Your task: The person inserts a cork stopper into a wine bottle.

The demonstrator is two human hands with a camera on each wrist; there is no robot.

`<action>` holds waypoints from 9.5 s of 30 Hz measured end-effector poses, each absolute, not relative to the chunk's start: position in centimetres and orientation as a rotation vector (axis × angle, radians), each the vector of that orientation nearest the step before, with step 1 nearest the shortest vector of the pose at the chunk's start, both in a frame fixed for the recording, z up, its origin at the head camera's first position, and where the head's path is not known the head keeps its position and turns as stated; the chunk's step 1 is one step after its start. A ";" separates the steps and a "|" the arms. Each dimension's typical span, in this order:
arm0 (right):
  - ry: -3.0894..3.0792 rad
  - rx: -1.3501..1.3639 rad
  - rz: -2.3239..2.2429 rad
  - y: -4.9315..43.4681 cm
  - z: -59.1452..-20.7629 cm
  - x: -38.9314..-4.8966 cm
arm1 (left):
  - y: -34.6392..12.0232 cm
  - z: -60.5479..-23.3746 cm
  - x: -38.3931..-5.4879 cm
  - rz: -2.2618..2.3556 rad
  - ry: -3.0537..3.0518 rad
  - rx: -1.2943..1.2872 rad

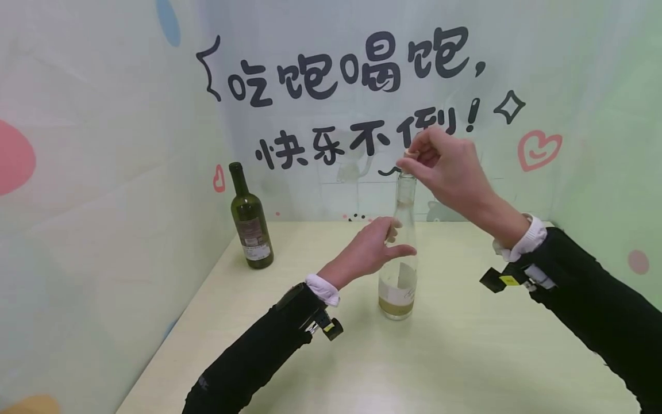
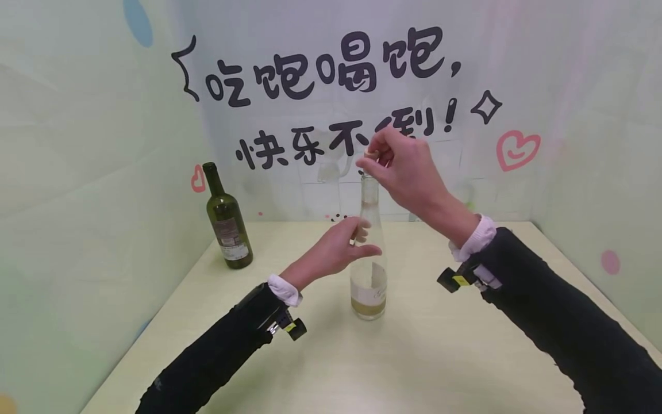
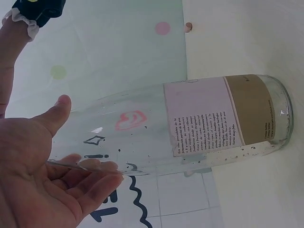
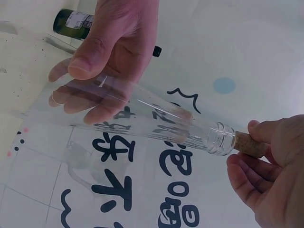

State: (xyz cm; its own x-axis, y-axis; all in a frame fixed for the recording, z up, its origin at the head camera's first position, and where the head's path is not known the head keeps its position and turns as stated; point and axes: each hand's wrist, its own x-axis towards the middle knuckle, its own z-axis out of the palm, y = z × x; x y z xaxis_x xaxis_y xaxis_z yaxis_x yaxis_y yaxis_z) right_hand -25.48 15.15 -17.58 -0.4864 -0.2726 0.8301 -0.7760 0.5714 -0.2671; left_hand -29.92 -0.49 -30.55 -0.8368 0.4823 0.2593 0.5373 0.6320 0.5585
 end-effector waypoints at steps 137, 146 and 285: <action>-2.211 0.764 0.759 16.8 -22.2 -27.8 | -1.2 -31.7 -30.5 -0.963 -2.761 -0.884; -2.317 0.766 0.806 17.1 -24.6 -28.2 | -2.1 -31.1 -30.0 -0.947 -2.742 -0.876; -2.679 0.195 1.182 35.6 -36.6 -35.6 | -23.4 -42.1 -29.5 -0.203 -2.728 -0.858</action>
